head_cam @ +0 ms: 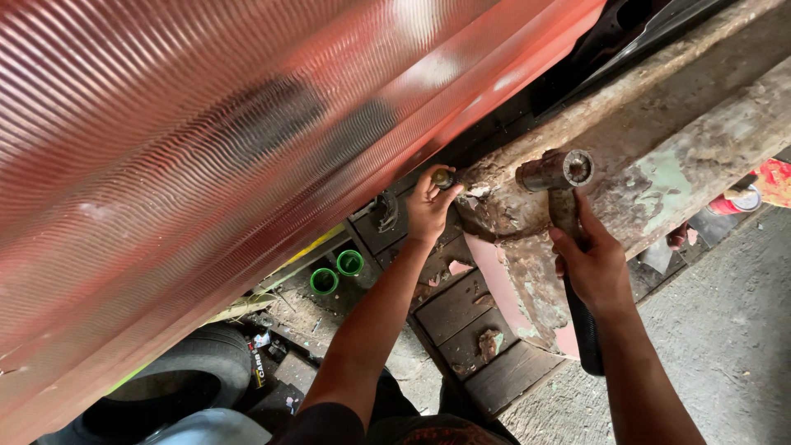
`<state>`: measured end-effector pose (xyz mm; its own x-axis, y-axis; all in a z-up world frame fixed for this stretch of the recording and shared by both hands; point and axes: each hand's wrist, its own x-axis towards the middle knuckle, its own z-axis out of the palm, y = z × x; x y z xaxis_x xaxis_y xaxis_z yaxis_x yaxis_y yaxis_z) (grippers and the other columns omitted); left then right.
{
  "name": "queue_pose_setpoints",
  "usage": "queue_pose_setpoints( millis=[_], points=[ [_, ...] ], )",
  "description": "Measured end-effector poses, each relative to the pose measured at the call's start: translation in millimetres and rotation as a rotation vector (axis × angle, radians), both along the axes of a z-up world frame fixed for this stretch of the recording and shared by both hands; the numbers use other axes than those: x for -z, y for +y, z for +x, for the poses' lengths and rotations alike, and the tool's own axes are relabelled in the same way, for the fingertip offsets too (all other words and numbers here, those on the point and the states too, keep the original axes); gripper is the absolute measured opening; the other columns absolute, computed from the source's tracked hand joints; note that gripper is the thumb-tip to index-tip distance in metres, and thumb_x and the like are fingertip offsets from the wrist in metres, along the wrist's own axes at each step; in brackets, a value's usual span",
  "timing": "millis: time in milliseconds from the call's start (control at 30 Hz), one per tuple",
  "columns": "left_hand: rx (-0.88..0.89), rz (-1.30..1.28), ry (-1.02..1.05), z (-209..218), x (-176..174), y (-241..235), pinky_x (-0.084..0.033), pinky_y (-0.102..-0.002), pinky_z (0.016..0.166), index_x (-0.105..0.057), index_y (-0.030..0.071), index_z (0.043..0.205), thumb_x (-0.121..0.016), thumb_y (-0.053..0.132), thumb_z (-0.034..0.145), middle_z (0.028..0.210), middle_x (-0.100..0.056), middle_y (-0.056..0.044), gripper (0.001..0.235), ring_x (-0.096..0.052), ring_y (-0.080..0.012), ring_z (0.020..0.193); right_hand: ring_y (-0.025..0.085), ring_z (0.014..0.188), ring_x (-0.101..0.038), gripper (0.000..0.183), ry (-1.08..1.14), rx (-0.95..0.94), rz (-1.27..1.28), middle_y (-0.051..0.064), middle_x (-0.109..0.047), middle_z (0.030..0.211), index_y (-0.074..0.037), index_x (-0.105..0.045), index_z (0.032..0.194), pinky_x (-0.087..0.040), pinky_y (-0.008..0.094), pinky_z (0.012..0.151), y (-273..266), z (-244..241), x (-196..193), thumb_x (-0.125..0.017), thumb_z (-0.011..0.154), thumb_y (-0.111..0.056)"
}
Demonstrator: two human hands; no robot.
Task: The person uses a hammer and a metal punch to repeatedly strike a metal panel resting on a wooden workbench. The person adjusts the punch position and continues hammering along the edge of the panel throughout the clip.
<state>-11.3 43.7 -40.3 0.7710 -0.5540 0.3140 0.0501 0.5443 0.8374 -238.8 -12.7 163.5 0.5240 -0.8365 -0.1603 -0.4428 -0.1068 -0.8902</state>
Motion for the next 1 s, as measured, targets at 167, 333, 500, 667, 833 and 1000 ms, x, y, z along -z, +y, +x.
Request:
queue_pose_setpoints(
  millis=[167,333,500,667,833,1000],
  points=[
    [0.006,0.039,-0.027,1,-2,-4,-0.058,-0.029,0.099,-0.062,0.000,0.128,-0.076,-0.002,0.093,0.121,-0.068,-0.004,0.038,-0.065,-0.0121,0.112,0.009,0.056,-0.053,0.073,-0.023,-0.018,-0.021,0.001,-0.060,0.073,-0.016,-0.038,0.162,-0.047,0.028,0.051,-1,-1,-4,-0.067,0.095,-0.012],
    [0.058,0.022,0.007,1,-1,-6,-0.055,-0.028,0.103,-0.062,0.000,0.129,-0.076,-0.002,0.094,0.120,-0.067,-0.003,0.038,-0.064,-0.0110,0.114,0.010,0.056,-0.053,0.073,-0.006,-0.013,-0.031,0.003,-0.059,0.071,-0.017,-0.039,0.162,-0.046,0.028,0.050,1,1,-8,-0.068,0.094,-0.010],
    [0.087,0.009,-0.020,-5,-1,-8,-0.055,-0.030,0.107,-0.063,0.001,0.130,-0.076,0.000,0.094,0.118,-0.068,-0.003,0.039,-0.066,-0.0112,0.115,0.011,0.057,-0.055,0.071,0.058,-0.052,-0.068,0.006,-0.061,0.072,-0.017,-0.043,0.161,-0.048,0.029,0.053,3,5,-10,-0.068,0.095,-0.012],
    [0.027,0.099,-0.254,-7,-6,-4,-0.055,-0.036,0.105,-0.063,0.003,0.133,-0.076,0.005,0.094,0.121,-0.072,-0.006,0.041,-0.071,-0.0163,0.117,0.014,0.057,-0.066,0.068,0.197,-0.298,-0.386,0.011,-0.073,0.082,-0.015,-0.041,0.157,-0.056,0.031,0.053,10,10,-24,-0.068,0.095,-0.017],
    [0.026,0.122,-0.359,-1,1,-10,-0.061,-0.033,0.103,-0.062,0.002,0.134,-0.076,0.002,0.092,0.122,-0.072,-0.008,0.044,-0.070,-0.0147,0.116,0.022,0.067,-0.072,0.057,0.269,-0.610,-0.747,0.018,-0.073,0.097,-0.020,-0.042,0.158,-0.058,0.032,0.056,25,36,-46,-0.062,0.105,-0.024],
    [-0.016,0.287,-0.159,-22,23,-1,-0.057,-0.027,0.086,-0.059,-0.001,0.137,-0.075,-0.003,0.085,0.117,-0.073,-0.008,0.055,-0.068,-0.0110,0.098,0.037,0.073,-0.069,0.063,0.832,-0.625,-0.669,0.021,-0.074,0.089,-0.026,-0.041,0.159,-0.055,0.049,0.064,21,46,-45,-0.063,0.100,-0.027]
  ],
)
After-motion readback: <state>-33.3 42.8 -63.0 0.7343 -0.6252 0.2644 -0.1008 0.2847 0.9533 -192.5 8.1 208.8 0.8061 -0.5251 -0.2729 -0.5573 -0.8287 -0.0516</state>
